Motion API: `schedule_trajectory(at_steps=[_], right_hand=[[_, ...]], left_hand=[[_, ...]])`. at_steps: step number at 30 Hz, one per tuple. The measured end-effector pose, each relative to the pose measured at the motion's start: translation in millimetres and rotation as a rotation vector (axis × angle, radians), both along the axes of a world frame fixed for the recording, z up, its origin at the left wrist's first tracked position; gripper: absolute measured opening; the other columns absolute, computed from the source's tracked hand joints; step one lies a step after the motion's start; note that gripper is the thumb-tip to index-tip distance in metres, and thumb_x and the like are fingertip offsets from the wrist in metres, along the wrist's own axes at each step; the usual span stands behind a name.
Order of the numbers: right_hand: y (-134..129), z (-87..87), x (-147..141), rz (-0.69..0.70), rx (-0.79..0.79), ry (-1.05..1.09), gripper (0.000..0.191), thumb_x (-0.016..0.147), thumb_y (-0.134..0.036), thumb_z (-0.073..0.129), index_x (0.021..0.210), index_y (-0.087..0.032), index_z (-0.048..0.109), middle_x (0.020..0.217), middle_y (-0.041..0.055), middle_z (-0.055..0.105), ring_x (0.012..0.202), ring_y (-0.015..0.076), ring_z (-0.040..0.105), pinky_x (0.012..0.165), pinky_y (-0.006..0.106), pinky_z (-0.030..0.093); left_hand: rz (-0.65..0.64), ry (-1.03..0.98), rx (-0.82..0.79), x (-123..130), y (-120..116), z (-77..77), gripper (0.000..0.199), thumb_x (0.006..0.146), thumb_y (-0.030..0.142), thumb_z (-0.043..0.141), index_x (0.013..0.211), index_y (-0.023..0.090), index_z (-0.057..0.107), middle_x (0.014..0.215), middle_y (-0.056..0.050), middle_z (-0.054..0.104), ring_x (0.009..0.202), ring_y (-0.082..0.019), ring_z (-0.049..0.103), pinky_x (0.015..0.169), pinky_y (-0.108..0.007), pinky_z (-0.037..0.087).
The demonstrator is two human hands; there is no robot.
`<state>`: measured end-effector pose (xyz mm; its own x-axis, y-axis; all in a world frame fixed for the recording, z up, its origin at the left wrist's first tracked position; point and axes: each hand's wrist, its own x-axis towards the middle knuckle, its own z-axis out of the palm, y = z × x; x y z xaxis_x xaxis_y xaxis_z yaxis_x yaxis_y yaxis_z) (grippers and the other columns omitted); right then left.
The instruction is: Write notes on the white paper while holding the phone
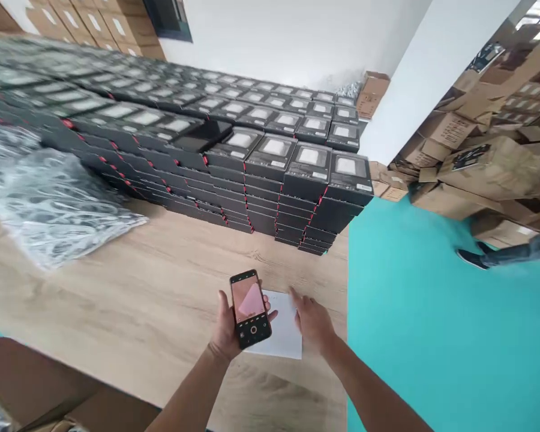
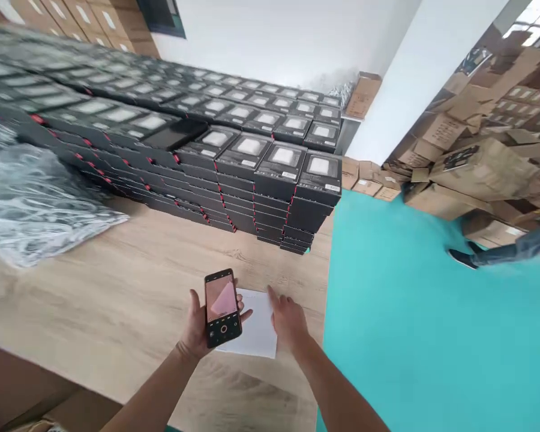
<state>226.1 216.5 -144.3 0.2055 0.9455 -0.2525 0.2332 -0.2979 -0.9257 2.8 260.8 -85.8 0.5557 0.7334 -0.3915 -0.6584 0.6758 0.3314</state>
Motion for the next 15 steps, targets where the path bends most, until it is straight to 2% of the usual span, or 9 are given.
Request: schedule_trajectory(at_steps=[3, 5, 6, 7, 9, 11, 13, 15], right_hand=[[-11, -7.7, 0, -0.113, -0.032, 0.063, 0.037, 0.079, -0.033, 0.059, 0.113, -0.024, 0.073, 0.081, 0.0041, 0.068, 0.078, 0.0216, 0.059, 0.083, 0.037, 0.048], [-19, -4.2, -3, -0.250, -0.039, 0.208, 0.041, 0.088, -0.043, 0.052, 0.117, -0.020, 0.069, 0.090, 0.0066, 0.072, 0.086, 0.0224, 0.063, 0.081, 0.036, 0.051], [-21, -1.9, -6, -0.318, -0.022, 0.269, 0.042, 0.088, -0.047, 0.055, 0.116, -0.020, 0.068, 0.092, 0.0070, 0.073, 0.089, 0.0224, 0.064, 0.080, 0.035, 0.051], [-22, 0.0, -10, -0.373, 0.001, 0.298, 0.041, 0.085, -0.050, 0.061, 0.111, -0.019, 0.068, 0.089, 0.0064, 0.073, 0.087, 0.0218, 0.064, 0.077, 0.033, 0.051], [-22, 0.9, -18, -0.419, 0.031, 0.229, 0.036, 0.081, -0.053, 0.070, 0.093, -0.019, 0.068, 0.071, 0.0014, 0.066, 0.070, 0.0178, 0.060, 0.064, 0.029, 0.047], [-19, -3.1, -27, -0.412, 0.056, 0.102, 0.037, 0.087, -0.055, 0.062, 0.082, -0.019, 0.065, 0.058, -0.0026, 0.056, 0.056, 0.0146, 0.052, 0.056, 0.028, 0.041], [-16, -10.6, -32, -0.400, 0.113, 0.030, 0.036, 0.092, -0.052, 0.053, 0.084, -0.019, 0.065, 0.060, -0.0013, 0.059, 0.059, 0.0156, 0.057, 0.060, 0.029, 0.044], [-16, -19.1, -35, -0.369, 0.185, -0.017, 0.027, 0.092, -0.044, 0.054, 0.091, -0.019, 0.065, 0.070, 0.0012, 0.067, 0.068, 0.0172, 0.064, 0.067, 0.030, 0.048]], left_hand=[[-0.082, -0.038, -0.062, 5, 12, -32.4, 0.090, 0.082, 0.084, 0.045, 0.133, 0.012, 0.060, 0.106, -0.018, 0.070, 0.098, -0.028, 0.069, 0.111, -0.060, 0.040], [-0.078, -0.084, -0.090, 5, 14, -44.7, 0.090, 0.081, 0.085, 0.045, 0.134, 0.013, 0.060, 0.108, -0.017, 0.069, 0.098, -0.028, 0.068, 0.110, -0.061, 0.040], [-0.067, -0.103, -0.097, 5, 14, -48.4, 0.090, 0.081, 0.085, 0.045, 0.134, 0.015, 0.060, 0.109, -0.016, 0.069, 0.099, -0.028, 0.067, 0.110, -0.063, 0.039], [-0.055, -0.118, -0.100, 4, 14, -50.9, 0.090, 0.081, 0.086, 0.044, 0.135, 0.016, 0.059, 0.110, -0.016, 0.068, 0.099, -0.028, 0.066, 0.109, -0.064, 0.039], [-0.042, -0.131, -0.094, 2, 14, -53.4, 0.090, 0.080, 0.086, 0.044, 0.137, 0.018, 0.058, 0.110, -0.015, 0.067, 0.101, -0.028, 0.065, 0.109, -0.065, 0.039], [-0.047, -0.137, -0.085, 2, 14, -54.2, 0.091, 0.080, 0.087, 0.043, 0.140, 0.020, 0.056, 0.111, -0.015, 0.067, 0.102, -0.028, 0.064, 0.109, -0.064, 0.039], [-0.053, -0.142, -0.082, 3, 15, -54.4, 0.091, 0.080, 0.087, 0.043, 0.142, 0.022, 0.054, 0.112, -0.014, 0.067, 0.103, -0.028, 0.064, 0.109, -0.063, 0.039], [-0.052, -0.145, -0.084, 4, 15, -54.1, 0.091, 0.080, 0.087, 0.043, 0.143, 0.022, 0.054, 0.112, -0.014, 0.067, 0.103, -0.028, 0.064, 0.110, -0.062, 0.039]])
